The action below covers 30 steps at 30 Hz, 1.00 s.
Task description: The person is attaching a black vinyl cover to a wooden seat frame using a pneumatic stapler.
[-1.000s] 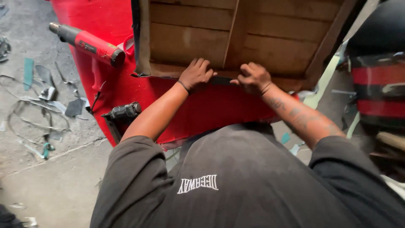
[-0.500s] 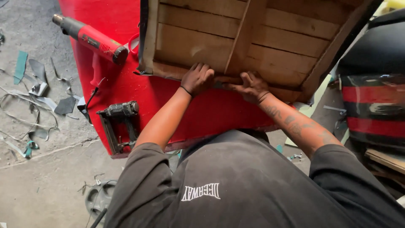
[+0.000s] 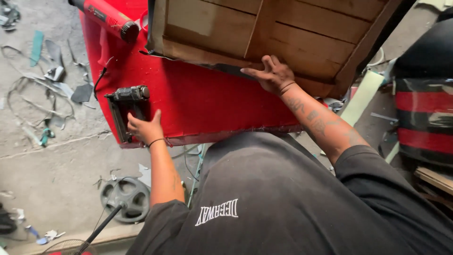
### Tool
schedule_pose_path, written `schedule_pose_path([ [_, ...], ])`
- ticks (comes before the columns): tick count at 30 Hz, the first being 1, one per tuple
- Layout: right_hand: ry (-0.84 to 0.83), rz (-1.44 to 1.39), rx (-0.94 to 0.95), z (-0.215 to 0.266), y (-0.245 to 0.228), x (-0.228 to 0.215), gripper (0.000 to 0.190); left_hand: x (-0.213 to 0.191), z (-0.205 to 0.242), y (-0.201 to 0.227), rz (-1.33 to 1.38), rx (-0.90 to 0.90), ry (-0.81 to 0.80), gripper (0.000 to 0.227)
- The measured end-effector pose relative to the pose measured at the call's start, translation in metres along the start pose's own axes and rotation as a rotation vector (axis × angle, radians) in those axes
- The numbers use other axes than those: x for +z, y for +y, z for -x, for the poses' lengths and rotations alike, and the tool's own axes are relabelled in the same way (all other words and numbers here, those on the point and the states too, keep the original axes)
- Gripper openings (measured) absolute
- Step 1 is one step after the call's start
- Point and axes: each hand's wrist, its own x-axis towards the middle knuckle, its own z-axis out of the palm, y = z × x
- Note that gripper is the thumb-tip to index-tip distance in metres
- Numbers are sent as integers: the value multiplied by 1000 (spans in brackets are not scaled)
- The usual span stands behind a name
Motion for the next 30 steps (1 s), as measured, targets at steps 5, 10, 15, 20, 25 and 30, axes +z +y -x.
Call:
schedule_pose_path([
  [5,16,-22,8,1,1,2,61,-2,-31,-24,-79,-234,-243,115],
  [10,31,-120,25,0,4,1,46,25,-69,-39,-214,-381,-346,84],
  [15,123,8,-48,5,8,19,58,-22,29,45,216,-305,-363,26],
  [20,129,2,-69,1,8,17,60,-12,99,137,161,62,-457,12],
  [25,149,81,-86,3,12,19,63,51,117,168,527,-108,-541,10],
  [30,160,89,-85,9,11,32,62,13,126,199,571,-78,-527,10],
])
